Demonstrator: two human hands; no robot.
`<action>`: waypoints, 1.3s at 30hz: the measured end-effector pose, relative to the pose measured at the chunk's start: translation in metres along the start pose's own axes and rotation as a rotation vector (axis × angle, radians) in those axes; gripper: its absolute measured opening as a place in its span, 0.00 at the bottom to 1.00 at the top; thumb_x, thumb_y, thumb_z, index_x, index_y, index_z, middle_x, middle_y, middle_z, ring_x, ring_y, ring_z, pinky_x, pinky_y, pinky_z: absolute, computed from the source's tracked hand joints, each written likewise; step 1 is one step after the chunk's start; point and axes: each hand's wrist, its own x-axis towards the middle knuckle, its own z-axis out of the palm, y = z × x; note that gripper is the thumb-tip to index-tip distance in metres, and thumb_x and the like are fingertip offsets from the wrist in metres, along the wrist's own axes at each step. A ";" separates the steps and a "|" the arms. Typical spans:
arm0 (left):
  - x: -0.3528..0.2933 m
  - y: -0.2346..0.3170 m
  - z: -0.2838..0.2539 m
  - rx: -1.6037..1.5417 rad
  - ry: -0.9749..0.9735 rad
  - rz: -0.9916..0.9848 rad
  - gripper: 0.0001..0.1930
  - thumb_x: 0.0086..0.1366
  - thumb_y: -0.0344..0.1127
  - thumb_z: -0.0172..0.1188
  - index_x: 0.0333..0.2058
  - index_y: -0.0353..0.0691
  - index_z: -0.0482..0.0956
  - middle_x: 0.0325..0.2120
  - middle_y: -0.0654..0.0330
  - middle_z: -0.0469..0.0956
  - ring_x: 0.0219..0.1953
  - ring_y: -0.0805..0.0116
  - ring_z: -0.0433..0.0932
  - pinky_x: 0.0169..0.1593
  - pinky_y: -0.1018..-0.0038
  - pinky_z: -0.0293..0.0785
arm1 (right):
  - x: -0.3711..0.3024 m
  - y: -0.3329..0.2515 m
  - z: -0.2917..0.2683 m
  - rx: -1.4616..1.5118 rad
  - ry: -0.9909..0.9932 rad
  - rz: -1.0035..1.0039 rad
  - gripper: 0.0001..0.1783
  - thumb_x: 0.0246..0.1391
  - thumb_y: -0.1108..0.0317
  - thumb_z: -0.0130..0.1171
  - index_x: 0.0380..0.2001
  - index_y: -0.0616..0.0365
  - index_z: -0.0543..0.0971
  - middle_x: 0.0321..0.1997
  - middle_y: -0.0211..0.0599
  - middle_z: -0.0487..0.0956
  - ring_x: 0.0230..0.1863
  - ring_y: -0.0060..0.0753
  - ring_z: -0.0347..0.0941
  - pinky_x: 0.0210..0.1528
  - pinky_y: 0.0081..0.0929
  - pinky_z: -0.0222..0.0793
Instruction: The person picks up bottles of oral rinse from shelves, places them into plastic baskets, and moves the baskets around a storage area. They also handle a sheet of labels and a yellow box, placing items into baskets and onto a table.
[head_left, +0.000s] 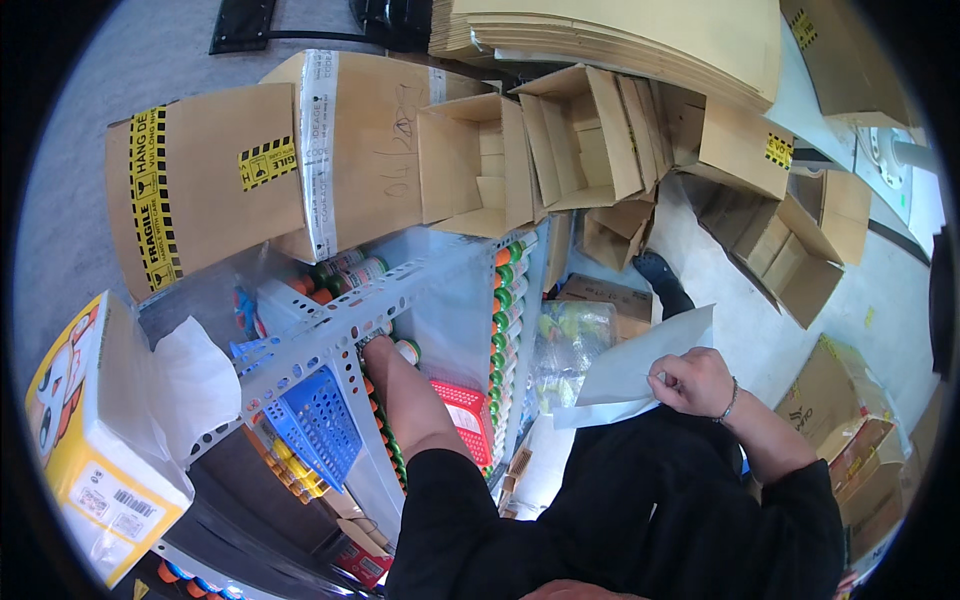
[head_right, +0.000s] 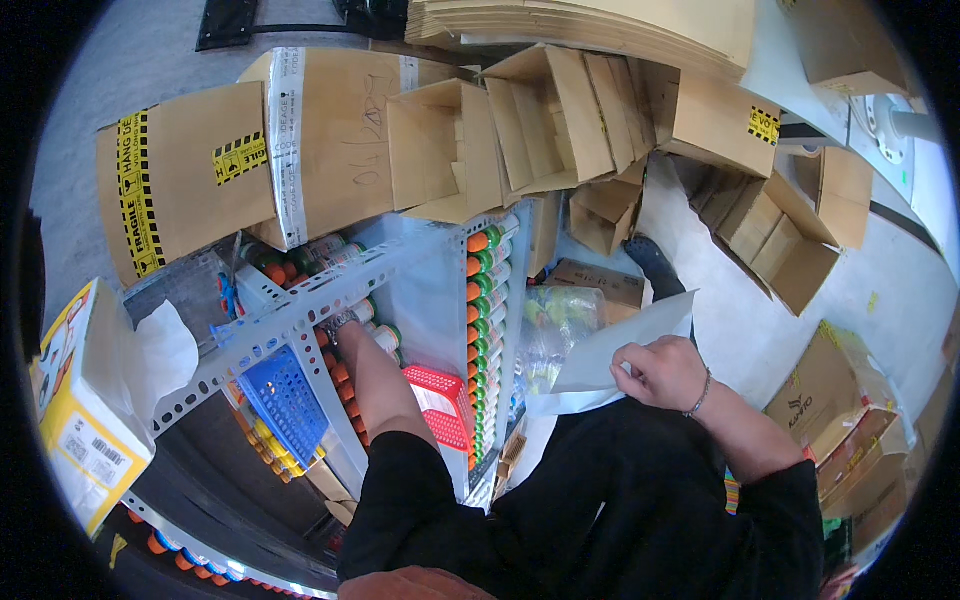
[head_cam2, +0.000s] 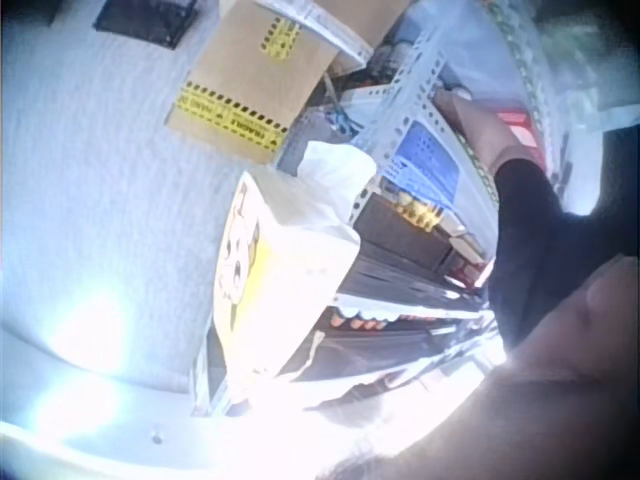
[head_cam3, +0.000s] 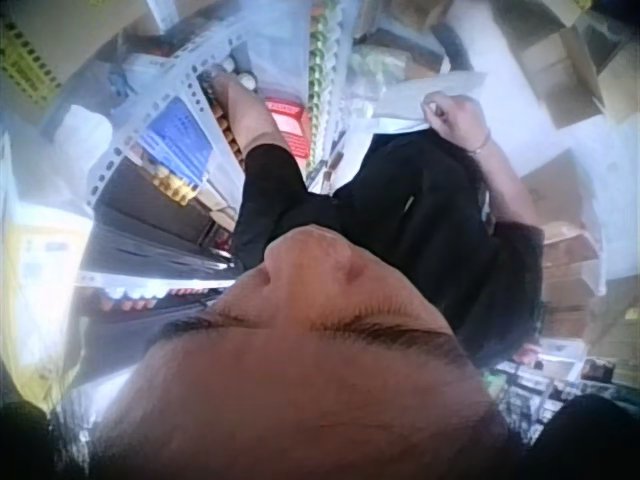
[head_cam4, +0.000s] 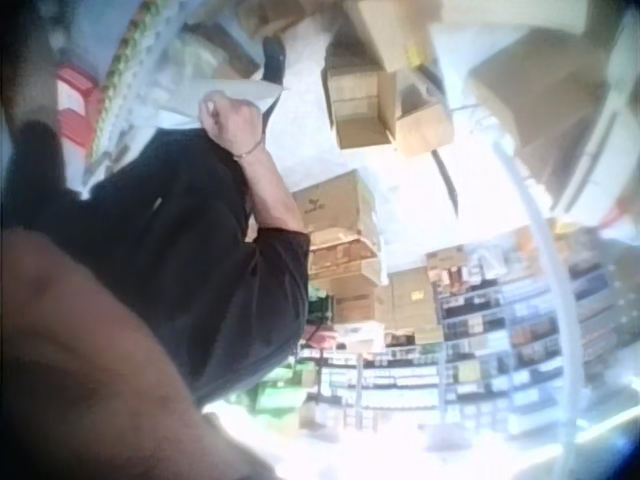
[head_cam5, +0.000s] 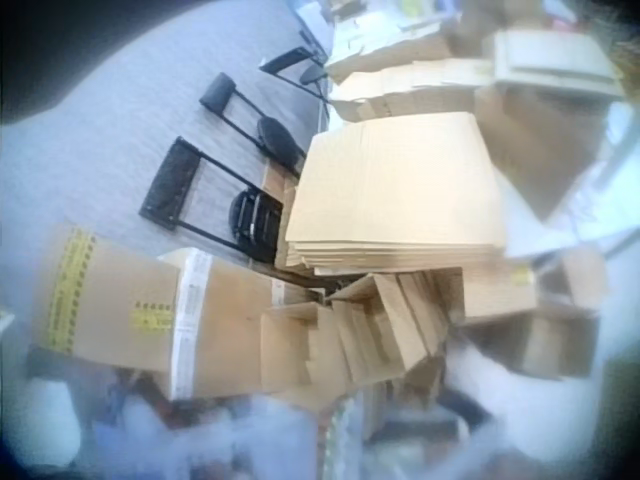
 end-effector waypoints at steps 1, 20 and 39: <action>-0.001 0.001 -0.004 0.004 0.000 -0.004 0.30 0.66 0.38 0.60 0.62 0.35 0.60 0.55 0.51 0.71 0.38 0.69 0.75 0.43 0.72 0.74 | -0.002 0.000 0.000 -0.009 0.000 -0.004 0.05 0.50 0.65 0.65 0.28 0.46 0.78 0.12 0.27 0.74 0.15 0.33 0.75 0.22 0.31 0.71; 0.021 0.015 0.005 -0.108 -0.024 -0.052 0.27 0.67 0.42 0.58 0.59 0.36 0.63 0.51 0.51 0.72 0.35 0.68 0.75 0.40 0.71 0.74 | 0.006 0.009 0.019 0.076 -0.008 0.039 0.05 0.51 0.62 0.64 0.28 0.45 0.77 0.12 0.28 0.73 0.16 0.36 0.75 0.21 0.33 0.70; 0.039 0.030 -0.001 -0.195 0.055 -0.087 0.25 0.69 0.46 0.55 0.57 0.36 0.66 0.48 0.51 0.74 0.32 0.68 0.74 0.37 0.71 0.74 | 0.049 0.020 0.011 0.099 -0.190 -0.030 0.05 0.49 0.65 0.66 0.28 0.47 0.79 0.12 0.26 0.74 0.15 0.32 0.76 0.21 0.29 0.71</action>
